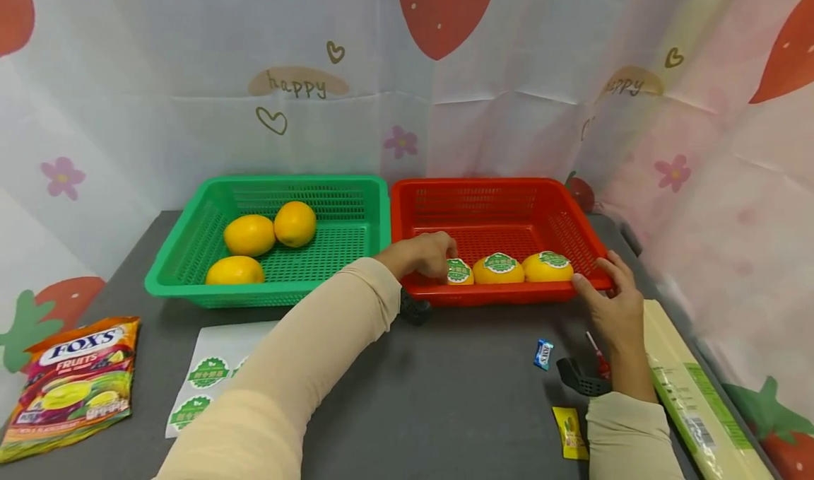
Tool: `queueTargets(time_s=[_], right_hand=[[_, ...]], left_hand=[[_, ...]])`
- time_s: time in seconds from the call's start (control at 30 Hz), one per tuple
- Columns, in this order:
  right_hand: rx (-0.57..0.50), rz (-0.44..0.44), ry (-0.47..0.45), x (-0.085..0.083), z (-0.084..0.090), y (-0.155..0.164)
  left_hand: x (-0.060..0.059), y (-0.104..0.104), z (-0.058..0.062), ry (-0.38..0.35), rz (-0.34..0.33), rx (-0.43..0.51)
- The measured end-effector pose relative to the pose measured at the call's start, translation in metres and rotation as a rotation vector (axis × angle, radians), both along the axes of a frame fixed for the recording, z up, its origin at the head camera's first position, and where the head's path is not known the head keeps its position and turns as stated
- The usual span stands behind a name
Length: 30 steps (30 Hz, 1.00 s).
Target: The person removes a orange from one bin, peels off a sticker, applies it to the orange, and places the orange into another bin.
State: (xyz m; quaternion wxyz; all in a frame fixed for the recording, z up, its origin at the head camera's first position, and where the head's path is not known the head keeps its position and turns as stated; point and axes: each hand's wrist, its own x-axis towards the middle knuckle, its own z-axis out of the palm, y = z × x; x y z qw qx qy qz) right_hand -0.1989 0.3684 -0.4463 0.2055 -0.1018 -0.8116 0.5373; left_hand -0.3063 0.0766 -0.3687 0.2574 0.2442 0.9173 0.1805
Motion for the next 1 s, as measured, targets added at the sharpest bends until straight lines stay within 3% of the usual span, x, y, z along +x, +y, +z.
queueTargets(time_s=[0.27,0.37,0.47,0.63,0.77,1.0], right_hand=[[-0.01,-0.019,-0.026,0.001,0.0,0.001],[-0.017,-0.02,-0.035,0.001,0.001,0.001],[-0.023,-0.016,-0.043,0.0,0.002,0.0],[-0.036,-0.008,-0.042,-0.001,0.003,-0.004],[-0.035,-0.003,-0.034,-0.001,0.004,-0.006],[-0.025,-0.026,-0.045,0.001,0.005,-0.004]], left_hand=[[0.003,0.005,0.001,0.008,-0.025,-0.031],[0.007,0.002,0.006,0.065,-0.004,0.034],[0.013,-0.01,0.015,0.132,0.032,0.169],[0.029,-0.048,0.04,0.227,0.079,0.404],[0.046,-0.09,0.055,0.333,0.124,0.513],[0.07,-0.163,0.052,0.421,0.236,0.712]])
